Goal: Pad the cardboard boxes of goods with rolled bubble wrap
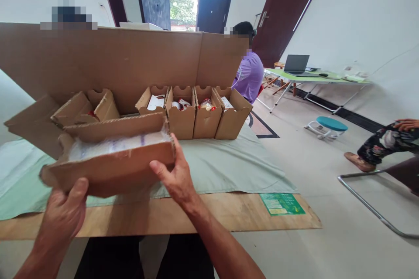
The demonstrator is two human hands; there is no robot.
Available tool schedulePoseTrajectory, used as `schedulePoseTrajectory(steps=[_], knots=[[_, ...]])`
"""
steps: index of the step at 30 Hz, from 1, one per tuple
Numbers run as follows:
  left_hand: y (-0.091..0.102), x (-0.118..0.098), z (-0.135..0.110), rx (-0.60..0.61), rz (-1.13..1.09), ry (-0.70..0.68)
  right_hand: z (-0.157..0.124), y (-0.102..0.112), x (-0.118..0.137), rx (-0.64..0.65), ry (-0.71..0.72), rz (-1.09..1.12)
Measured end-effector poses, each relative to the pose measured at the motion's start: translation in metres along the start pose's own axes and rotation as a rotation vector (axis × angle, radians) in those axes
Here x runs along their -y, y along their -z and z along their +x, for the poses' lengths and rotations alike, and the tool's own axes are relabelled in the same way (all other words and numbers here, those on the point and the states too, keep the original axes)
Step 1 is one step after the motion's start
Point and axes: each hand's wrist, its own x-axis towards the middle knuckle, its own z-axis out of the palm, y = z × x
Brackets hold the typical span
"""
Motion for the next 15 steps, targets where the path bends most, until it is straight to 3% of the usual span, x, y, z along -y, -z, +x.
schedulePoseTrajectory(steps=[2,4,6,8,11,15], knots=[[-0.026,-0.019,0.006,0.107,-0.156,0.061,0.002,0.020,0.001,-0.111,0.005,-0.041],[-0.053,-0.030,-0.006,0.244,-0.312,0.077,-0.013,0.050,0.000,-0.257,0.000,-0.144],[-0.072,-0.029,-0.029,0.359,-0.389,0.093,-0.037,0.079,-0.003,-0.372,-0.010,-0.283],[-0.076,-0.019,-0.054,0.404,-0.394,0.144,-0.059,0.095,-0.009,-0.395,-0.052,-0.361],[-0.058,-0.002,-0.073,0.345,-0.363,0.209,-0.068,0.085,-0.020,-0.268,-0.089,-0.299],[-0.027,0.002,-0.062,0.106,-0.246,0.181,-0.021,0.037,-0.036,-0.067,-0.066,-0.093]])
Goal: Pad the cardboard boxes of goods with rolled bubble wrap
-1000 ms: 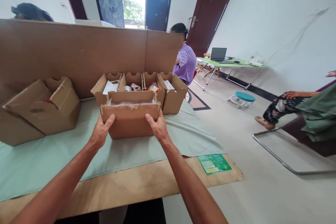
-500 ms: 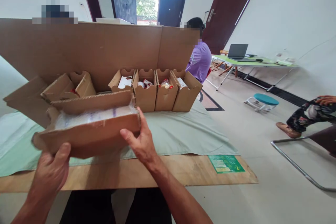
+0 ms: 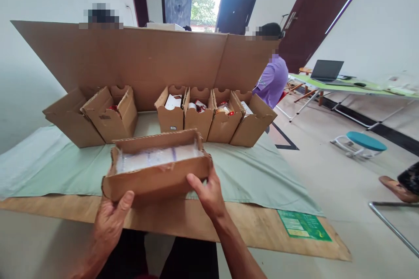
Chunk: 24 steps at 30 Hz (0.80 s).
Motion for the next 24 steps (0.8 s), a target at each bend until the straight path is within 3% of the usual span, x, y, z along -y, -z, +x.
schedulePoseTrajectory(steps=[5,7,9,14,19,24], knots=[[0.009,0.005,0.011,-0.267,0.049,-0.102,0.100,-0.066,-0.001,0.408,0.042,0.206],[0.008,0.017,0.010,-0.277,0.076,-0.149,0.134,-0.091,0.000,0.521,0.084,0.205],[0.005,0.029,0.006,-0.233,0.135,-0.188,0.156,-0.112,0.000,0.521,0.139,0.100],[-0.005,0.044,-0.011,-0.161,0.358,-0.261,0.155,-0.142,-0.015,0.359,0.139,-0.125],[-0.011,0.045,-0.015,-0.132,0.415,-0.284,0.139,-0.148,-0.025,0.337,0.220,-0.113],[-0.018,0.048,-0.003,-0.085,0.406,-0.270,0.136,-0.154,-0.036,0.338,0.220,0.015]])
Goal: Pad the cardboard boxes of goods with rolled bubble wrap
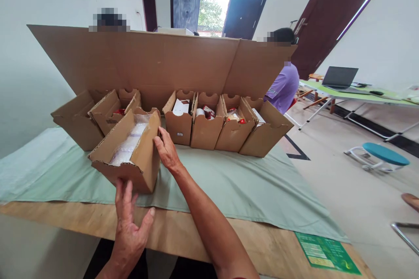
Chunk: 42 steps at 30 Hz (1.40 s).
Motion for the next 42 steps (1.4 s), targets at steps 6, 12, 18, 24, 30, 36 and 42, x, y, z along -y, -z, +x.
schedulePoseTrajectory(steps=[6,12,18,24,30,36,42], knots=[[-0.011,0.002,0.018,0.026,0.042,-0.027,-0.021,0.001,-0.039,0.026,-0.114,0.056],[-0.027,0.016,0.060,0.026,0.007,0.010,-0.032,-0.004,-0.060,-0.079,-0.249,-0.061],[-0.061,0.038,0.129,0.070,0.011,-0.055,-0.032,-0.003,-0.059,-0.183,-0.292,-0.121],[-0.083,0.054,0.179,0.206,0.113,-0.082,-0.030,-0.002,-0.055,-0.171,-0.301,-0.115],[-0.023,0.076,0.138,0.427,0.207,-0.073,-0.029,-0.002,-0.054,-0.126,-0.313,-0.079],[0.050,0.079,0.069,0.612,0.423,-0.204,-0.021,-0.014,-0.029,-0.119,-0.256,-0.045],[0.050,0.077,0.069,0.478,0.309,-0.153,0.071,-0.060,0.047,0.108,0.016,-0.388]])
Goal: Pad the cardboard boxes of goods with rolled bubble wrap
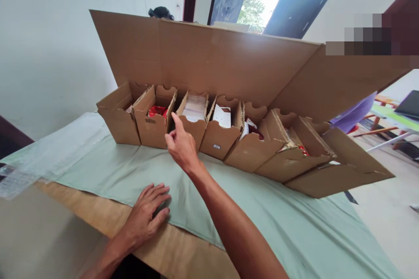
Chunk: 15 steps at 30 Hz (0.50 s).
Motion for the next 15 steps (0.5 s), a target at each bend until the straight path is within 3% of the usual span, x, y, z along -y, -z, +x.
schedulePoseTrajectory(steps=[3,6,9,11,15], knots=[[-0.005,0.005,0.003,-0.067,-0.084,-0.010,0.049,-0.009,0.026,0.062,-0.030,-0.265],[-0.007,0.010,-0.002,-0.249,-0.175,0.034,0.056,-0.012,0.033,0.064,-0.042,-0.321],[-0.003,0.007,-0.011,-0.639,-0.274,0.213,0.018,0.001,0.032,0.081,0.013,-0.306],[0.003,0.003,-0.015,-0.831,-0.378,0.286,-0.021,0.023,0.032,0.084,0.115,-0.287],[0.012,-0.002,-0.016,-0.902,-0.575,0.335,-0.104,0.087,0.032,0.122,0.259,-0.244]])
